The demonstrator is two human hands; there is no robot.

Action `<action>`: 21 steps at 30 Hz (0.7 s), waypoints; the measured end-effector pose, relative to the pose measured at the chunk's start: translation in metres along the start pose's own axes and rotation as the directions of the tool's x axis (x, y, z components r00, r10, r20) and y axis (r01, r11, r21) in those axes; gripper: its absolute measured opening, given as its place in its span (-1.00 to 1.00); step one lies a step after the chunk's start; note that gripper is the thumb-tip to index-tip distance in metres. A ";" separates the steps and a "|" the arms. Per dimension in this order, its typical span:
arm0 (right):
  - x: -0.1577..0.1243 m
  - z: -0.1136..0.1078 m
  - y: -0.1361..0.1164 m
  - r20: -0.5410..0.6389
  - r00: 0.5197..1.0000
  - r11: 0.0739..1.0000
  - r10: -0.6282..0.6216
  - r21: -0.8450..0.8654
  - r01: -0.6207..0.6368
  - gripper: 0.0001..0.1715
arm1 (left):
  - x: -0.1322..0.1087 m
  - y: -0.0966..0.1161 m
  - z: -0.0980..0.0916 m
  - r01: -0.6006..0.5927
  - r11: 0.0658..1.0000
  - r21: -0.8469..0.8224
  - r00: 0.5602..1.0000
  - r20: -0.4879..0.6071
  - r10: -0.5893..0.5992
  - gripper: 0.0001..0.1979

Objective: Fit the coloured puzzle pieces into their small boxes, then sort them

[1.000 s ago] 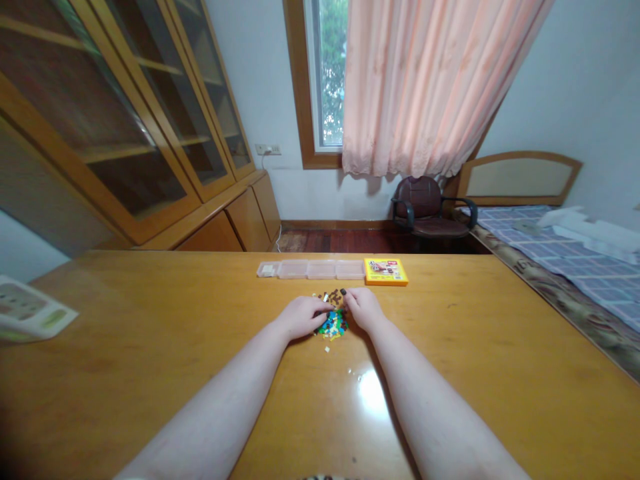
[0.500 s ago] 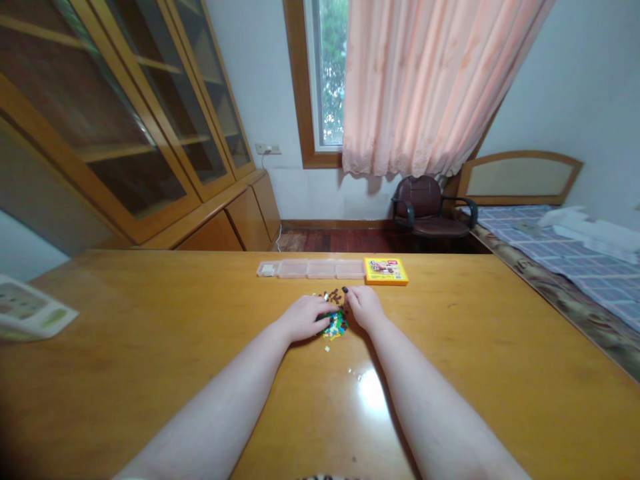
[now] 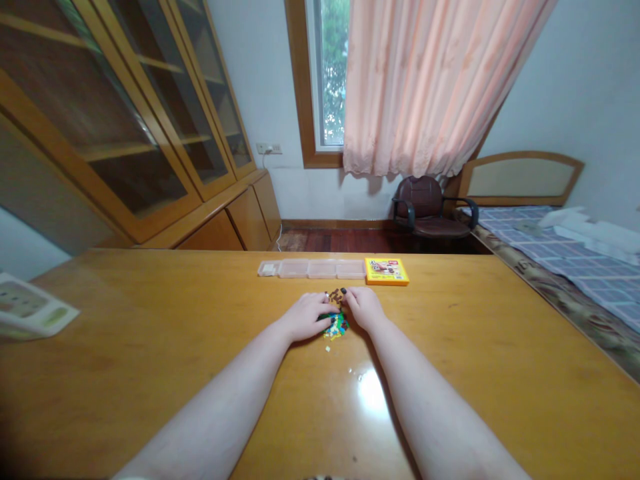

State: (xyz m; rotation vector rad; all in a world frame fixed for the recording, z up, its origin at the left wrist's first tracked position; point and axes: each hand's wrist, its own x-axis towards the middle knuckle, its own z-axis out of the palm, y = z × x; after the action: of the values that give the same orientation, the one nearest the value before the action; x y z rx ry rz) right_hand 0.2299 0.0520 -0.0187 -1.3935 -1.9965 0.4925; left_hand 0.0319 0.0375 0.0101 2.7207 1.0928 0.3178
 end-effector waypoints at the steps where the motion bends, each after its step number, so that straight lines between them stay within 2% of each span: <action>1: 0.000 0.000 0.000 -0.004 1.000 1.000 -0.005 0.005 0.005 -0.53 | 0.000 -0.001 0.000 -0.006 1.000 -0.007 1.000 -0.004 0.006 -0.72; 6: -0.002 -0.001 0.001 -0.030 0.999 0.998 -0.023 0.066 0.025 -0.46 | 0.001 -0.003 0.001 -0.005 1.000 -0.020 0.999 -0.033 0.005 -0.76; 9: -0.004 -0.002 0.001 0.010 1.000 0.992 -0.015 0.127 0.014 -0.44 | 0.001 -0.003 0.000 0.010 1.000 -0.015 0.998 -0.055 -0.011 -0.73; 13: -0.006 -0.002 0.000 0.086 0.996 0.982 -0.022 0.188 0.005 -0.45 | 0.000 -0.001 0.000 0.013 1.000 -0.009 1.000 -0.010 -0.014 -0.70; 16: -0.005 -0.002 -0.001 0.105 0.994 0.984 -0.040 0.177 0.020 -0.48 | 0.000 -0.001 0.001 0.037 0.999 0.005 0.999 0.003 -0.037 -0.67; 21: -0.002 -0.002 -0.002 0.067 0.997 0.995 -0.035 0.092 0.029 -0.52 | 0.001 -0.002 0.002 0.096 0.995 0.033 0.995 -0.022 -0.095 -0.63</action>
State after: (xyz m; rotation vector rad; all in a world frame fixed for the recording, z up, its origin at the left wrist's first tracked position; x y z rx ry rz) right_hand 0.2303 0.0496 -0.0167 -1.3030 -2.0217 0.6171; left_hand 0.0318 0.0390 0.0074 2.6895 1.2401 0.3162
